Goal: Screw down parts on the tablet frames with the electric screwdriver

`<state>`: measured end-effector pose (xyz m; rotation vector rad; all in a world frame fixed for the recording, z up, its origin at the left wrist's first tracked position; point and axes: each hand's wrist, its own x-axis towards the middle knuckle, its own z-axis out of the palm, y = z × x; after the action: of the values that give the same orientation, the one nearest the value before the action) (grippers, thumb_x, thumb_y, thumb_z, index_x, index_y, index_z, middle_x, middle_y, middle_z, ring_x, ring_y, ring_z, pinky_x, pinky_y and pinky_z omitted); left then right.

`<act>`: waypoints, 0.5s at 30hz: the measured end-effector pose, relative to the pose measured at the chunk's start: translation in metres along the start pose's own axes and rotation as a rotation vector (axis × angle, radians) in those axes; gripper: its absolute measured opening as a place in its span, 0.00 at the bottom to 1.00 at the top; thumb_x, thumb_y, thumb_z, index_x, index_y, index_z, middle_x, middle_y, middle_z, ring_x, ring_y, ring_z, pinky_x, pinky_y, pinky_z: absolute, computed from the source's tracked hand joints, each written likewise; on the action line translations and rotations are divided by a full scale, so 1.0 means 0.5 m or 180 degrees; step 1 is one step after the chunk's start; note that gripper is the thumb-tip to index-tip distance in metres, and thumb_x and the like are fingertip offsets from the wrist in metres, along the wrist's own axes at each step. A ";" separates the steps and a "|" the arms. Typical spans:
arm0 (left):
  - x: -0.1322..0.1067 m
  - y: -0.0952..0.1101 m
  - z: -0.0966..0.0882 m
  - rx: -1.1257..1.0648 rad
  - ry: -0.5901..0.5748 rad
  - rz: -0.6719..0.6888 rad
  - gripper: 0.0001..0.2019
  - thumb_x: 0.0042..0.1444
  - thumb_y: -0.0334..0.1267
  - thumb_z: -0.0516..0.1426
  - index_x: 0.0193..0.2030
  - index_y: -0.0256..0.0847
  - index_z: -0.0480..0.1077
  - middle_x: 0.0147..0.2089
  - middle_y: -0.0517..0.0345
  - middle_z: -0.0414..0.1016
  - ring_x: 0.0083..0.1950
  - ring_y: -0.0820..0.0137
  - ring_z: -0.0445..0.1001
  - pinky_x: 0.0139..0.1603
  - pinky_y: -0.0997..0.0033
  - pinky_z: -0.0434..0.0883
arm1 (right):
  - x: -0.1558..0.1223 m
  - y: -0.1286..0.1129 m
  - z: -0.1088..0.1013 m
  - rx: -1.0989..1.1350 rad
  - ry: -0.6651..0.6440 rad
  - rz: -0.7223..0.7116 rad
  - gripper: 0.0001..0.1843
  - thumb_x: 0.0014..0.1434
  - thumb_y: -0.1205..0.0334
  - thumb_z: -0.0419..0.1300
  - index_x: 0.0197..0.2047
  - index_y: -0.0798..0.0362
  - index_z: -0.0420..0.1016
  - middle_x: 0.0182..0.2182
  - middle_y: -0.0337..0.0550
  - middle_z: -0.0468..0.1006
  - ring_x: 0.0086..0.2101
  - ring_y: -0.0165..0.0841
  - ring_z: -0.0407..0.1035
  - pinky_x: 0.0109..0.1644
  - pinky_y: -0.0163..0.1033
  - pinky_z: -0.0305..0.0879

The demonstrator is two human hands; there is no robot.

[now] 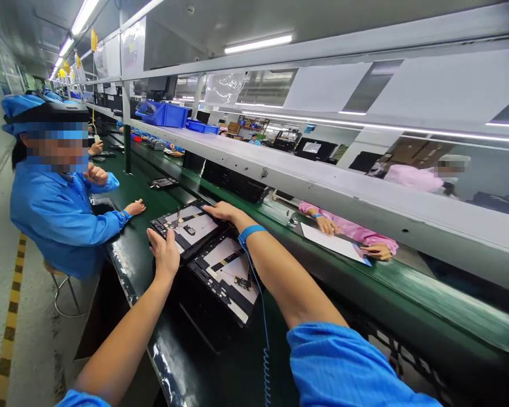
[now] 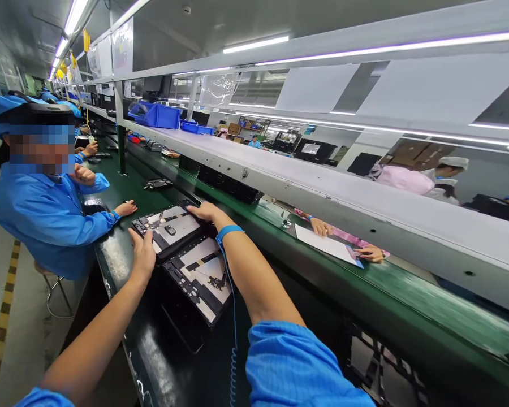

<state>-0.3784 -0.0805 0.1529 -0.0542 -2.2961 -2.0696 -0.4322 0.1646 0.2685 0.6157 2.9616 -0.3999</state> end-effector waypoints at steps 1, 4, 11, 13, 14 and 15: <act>-0.006 -0.007 -0.002 -0.0002 -0.0006 -0.0030 0.41 0.72 0.56 0.41 0.79 0.28 0.31 0.82 0.37 0.30 0.82 0.56 0.29 0.80 0.49 0.35 | -0.001 -0.001 0.005 0.0014 -0.0048 0.0011 0.34 0.65 0.32 0.56 0.32 0.57 0.81 0.32 0.53 0.82 0.36 0.42 0.76 0.41 0.39 0.68; -0.022 -0.027 -0.004 -0.0026 0.0038 -0.0086 0.41 0.71 0.57 0.41 0.80 0.32 0.31 0.82 0.42 0.29 0.82 0.58 0.26 0.81 0.53 0.34 | -0.004 0.002 0.019 0.0072 -0.0141 0.0017 0.31 0.65 0.35 0.57 0.30 0.55 0.80 0.32 0.51 0.82 0.35 0.40 0.75 0.40 0.38 0.68; -0.025 -0.034 0.018 -0.0180 0.0246 -0.0088 0.41 0.71 0.55 0.41 0.80 0.30 0.31 0.82 0.41 0.31 0.82 0.59 0.31 0.81 0.58 0.40 | 0.005 0.016 0.020 0.0158 -0.0274 -0.0033 0.34 0.63 0.30 0.56 0.30 0.55 0.79 0.29 0.47 0.80 0.32 0.37 0.72 0.38 0.40 0.67; -0.032 -0.031 0.027 -0.0210 0.0328 -0.0020 0.40 0.72 0.53 0.41 0.79 0.28 0.30 0.82 0.40 0.30 0.82 0.60 0.32 0.81 0.60 0.40 | 0.008 0.015 0.020 0.0169 -0.0265 -0.0083 0.34 0.63 0.30 0.56 0.29 0.54 0.78 0.27 0.46 0.78 0.30 0.37 0.71 0.37 0.40 0.66; -0.036 -0.030 0.030 -0.0215 0.0348 0.0012 0.40 0.72 0.52 0.41 0.79 0.27 0.31 0.82 0.39 0.30 0.82 0.61 0.31 0.81 0.60 0.40 | 0.009 0.015 0.021 0.0170 -0.0252 -0.0091 0.33 0.63 0.31 0.57 0.28 0.54 0.77 0.26 0.46 0.77 0.30 0.37 0.71 0.37 0.40 0.66; -0.040 -0.030 0.034 -0.0214 0.0350 0.0037 0.40 0.72 0.52 0.41 0.79 0.26 0.31 0.82 0.38 0.30 0.82 0.61 0.31 0.81 0.61 0.39 | 0.010 0.014 0.022 0.0170 -0.0235 -0.0082 0.32 0.64 0.32 0.57 0.26 0.54 0.77 0.25 0.46 0.76 0.30 0.37 0.71 0.38 0.40 0.66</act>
<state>-0.3594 -0.0652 0.1353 0.0422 -2.1586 -2.0880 -0.4333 0.1698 0.2554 0.5562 2.9000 -0.4944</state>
